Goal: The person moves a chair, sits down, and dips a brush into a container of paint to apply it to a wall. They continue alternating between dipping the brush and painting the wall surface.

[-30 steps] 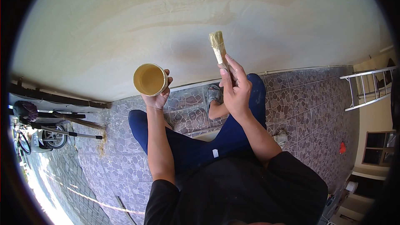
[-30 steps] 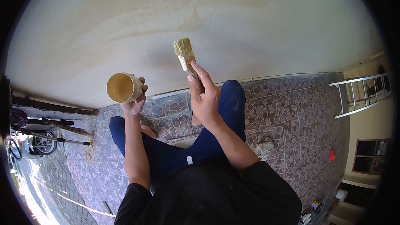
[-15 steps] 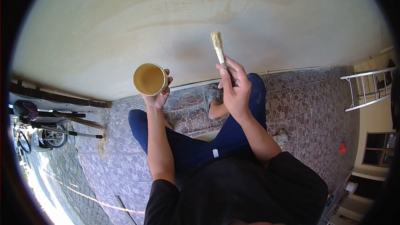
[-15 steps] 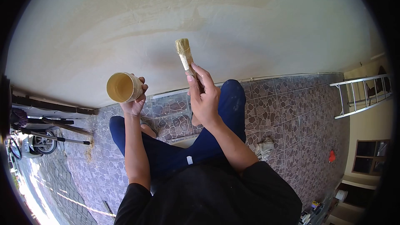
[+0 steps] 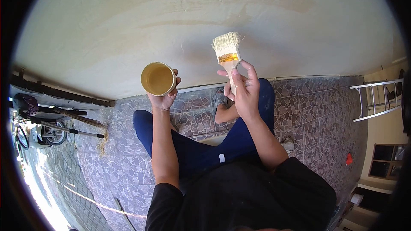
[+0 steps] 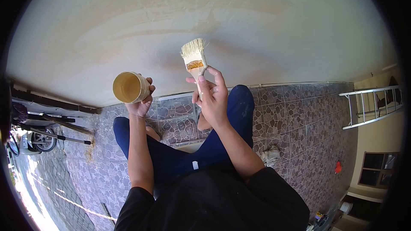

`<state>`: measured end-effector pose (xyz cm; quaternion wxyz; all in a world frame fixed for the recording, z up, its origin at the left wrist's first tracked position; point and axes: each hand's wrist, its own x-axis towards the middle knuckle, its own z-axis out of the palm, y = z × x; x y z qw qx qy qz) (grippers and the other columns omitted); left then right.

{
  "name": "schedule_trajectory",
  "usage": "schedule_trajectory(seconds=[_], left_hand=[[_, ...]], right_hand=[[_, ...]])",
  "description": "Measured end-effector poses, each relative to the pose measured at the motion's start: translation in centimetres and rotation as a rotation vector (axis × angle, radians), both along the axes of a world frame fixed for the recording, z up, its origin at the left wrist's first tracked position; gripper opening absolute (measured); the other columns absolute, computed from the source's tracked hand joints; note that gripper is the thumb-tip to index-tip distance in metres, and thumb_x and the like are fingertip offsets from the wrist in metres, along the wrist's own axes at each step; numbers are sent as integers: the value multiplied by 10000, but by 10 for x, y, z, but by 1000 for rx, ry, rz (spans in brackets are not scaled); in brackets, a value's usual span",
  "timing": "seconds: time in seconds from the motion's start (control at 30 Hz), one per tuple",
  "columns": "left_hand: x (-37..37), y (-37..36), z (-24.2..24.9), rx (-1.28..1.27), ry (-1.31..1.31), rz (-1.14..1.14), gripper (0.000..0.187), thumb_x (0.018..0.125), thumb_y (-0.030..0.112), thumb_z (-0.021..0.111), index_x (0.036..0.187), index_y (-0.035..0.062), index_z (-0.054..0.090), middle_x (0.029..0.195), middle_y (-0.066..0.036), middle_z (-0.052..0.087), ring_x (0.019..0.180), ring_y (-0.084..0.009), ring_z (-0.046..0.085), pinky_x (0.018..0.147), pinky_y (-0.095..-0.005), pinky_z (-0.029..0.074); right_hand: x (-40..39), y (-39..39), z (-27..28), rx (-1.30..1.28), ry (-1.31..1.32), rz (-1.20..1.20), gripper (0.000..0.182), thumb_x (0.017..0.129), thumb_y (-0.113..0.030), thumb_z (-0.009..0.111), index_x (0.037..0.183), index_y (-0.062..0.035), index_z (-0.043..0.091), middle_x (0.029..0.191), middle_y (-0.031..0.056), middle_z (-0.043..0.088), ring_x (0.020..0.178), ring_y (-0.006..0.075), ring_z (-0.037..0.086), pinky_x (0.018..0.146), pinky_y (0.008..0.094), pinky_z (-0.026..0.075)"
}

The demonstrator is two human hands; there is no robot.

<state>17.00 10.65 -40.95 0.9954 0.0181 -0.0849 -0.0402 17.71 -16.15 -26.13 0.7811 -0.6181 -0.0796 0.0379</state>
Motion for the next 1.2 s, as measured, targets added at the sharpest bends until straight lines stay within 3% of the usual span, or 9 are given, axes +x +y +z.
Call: schedule_trajectory(seconds=[0.33,0.5,0.7,1.07,1.13,1.2], left_hand=[[-2,1,4,20,36,32,629,1041,524,495,1390,7,579,1317,-314,561,1069,-458,657,487,-297,578],[-2,0,1,27,40,34,627,1046,520,489,1393,6,578,1317,-321,569,1070,-468,672,484,-295,578],[-1,-3,-1,47,41,22,622,1057,513,469,1410,10,564,1320,-330,574,1076,-475,675,492,-300,589],[7,-16,-5,51,70,9,650,1050,533,441,1418,9,551,1322,-344,564,1039,-477,677,492,-327,619],[12,-15,-12,22,-84,-102,591,1047,449,556,1505,83,484,1414,-314,495,1192,-493,617,595,-344,637],[14,-16,-17,43,-78,-101,595,1045,452,555,1504,81,484,1414,-317,493,1194,-495,616,595,-343,637]], right_hand=[[-1,5,-5,-5,4,-20,354,1109,-192,574,1407,-16,501,1123,224,747,590,69,588,482,196,400],[0,5,-11,-159,-109,-117,356,1066,-139,652,1369,20,555,1053,146,748,649,47,578,561,209,465],[3,7,-14,-166,-125,-178,431,1018,-75,706,1395,25,521,995,102,713,737,51,601,620,228,509],[7,3,-19,-127,-119,-174,505,994,-27,711,1427,22,458,1062,145,707,781,75,620,643,234,513],[7,3,-18,-133,-121,-173,506,991,-20,711,1427,22,457,1063,147,706,790,77,624,648,235,513],[7,2,-18,-133,-112,-175,520,981,-7,716,1429,19,455,1080,156,711,822,86,642,679,242,526]])
